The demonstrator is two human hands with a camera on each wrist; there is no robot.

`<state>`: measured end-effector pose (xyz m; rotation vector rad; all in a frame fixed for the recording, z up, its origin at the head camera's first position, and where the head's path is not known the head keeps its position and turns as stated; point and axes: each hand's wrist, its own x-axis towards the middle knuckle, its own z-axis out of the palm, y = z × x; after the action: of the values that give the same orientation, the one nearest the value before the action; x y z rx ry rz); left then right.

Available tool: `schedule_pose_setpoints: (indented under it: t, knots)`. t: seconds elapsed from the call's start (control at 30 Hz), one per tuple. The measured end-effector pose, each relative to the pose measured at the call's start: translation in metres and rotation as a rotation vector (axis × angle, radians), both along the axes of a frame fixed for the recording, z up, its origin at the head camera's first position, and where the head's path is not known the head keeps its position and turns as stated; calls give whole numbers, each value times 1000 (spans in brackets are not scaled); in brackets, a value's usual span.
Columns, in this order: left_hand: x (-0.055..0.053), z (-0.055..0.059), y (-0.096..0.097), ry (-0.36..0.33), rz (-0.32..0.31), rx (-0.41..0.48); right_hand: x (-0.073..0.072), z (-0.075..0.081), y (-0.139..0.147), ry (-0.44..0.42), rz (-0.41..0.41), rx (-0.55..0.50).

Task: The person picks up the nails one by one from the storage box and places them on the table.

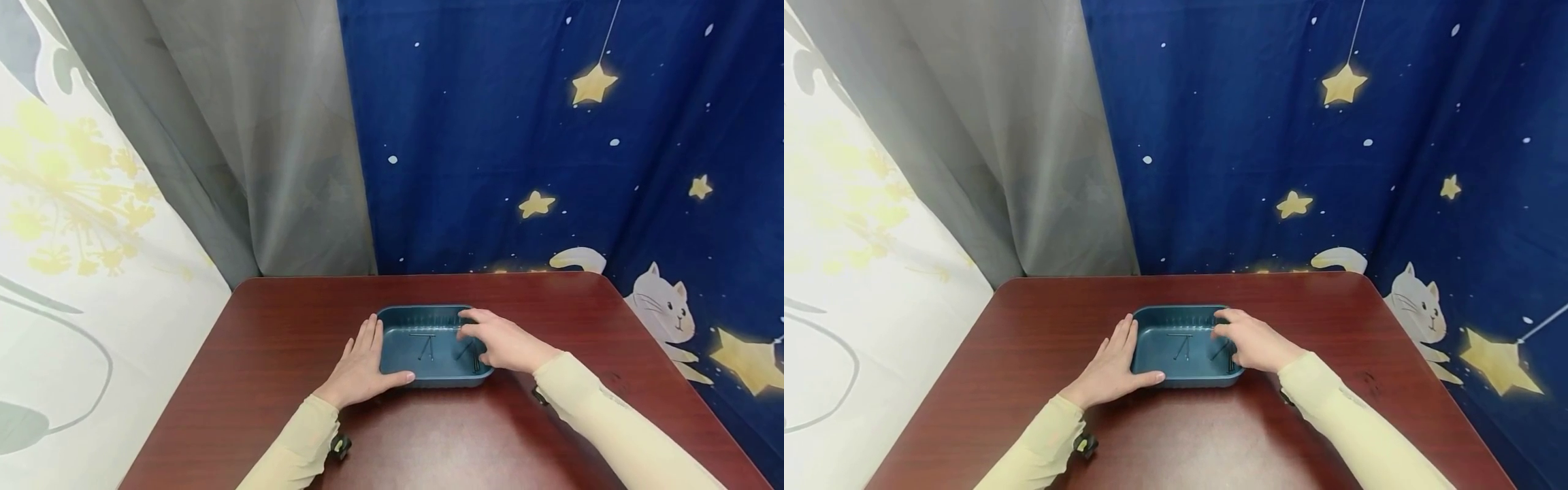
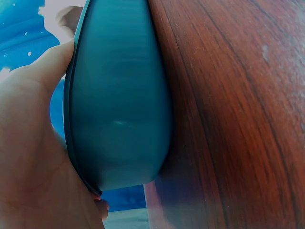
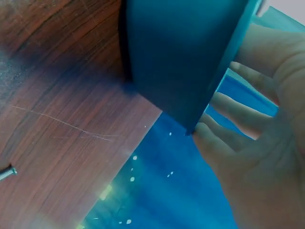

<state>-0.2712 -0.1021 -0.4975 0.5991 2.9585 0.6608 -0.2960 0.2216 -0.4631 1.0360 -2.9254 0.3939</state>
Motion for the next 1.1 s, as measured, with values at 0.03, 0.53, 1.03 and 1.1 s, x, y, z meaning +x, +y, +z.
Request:
schedule_pose_setpoints:
  t: [0.03, 0.53, 1.03, 1.1]
  knots:
    - [0, 0, 0, 3, -2, 6, 0, 0, -2, 9, 17, 20]
    - [0, 2, 3, -11, -23, 17, -3, -5, -21, 123, 118, 235]
    - [-1, 0, 0, 3, -6, -2, -18, -18, -25, 102, 125, 174]
    - [-1, -1, 0, -4, -3, -2, -19, -21, -27, 88, 119, 179]
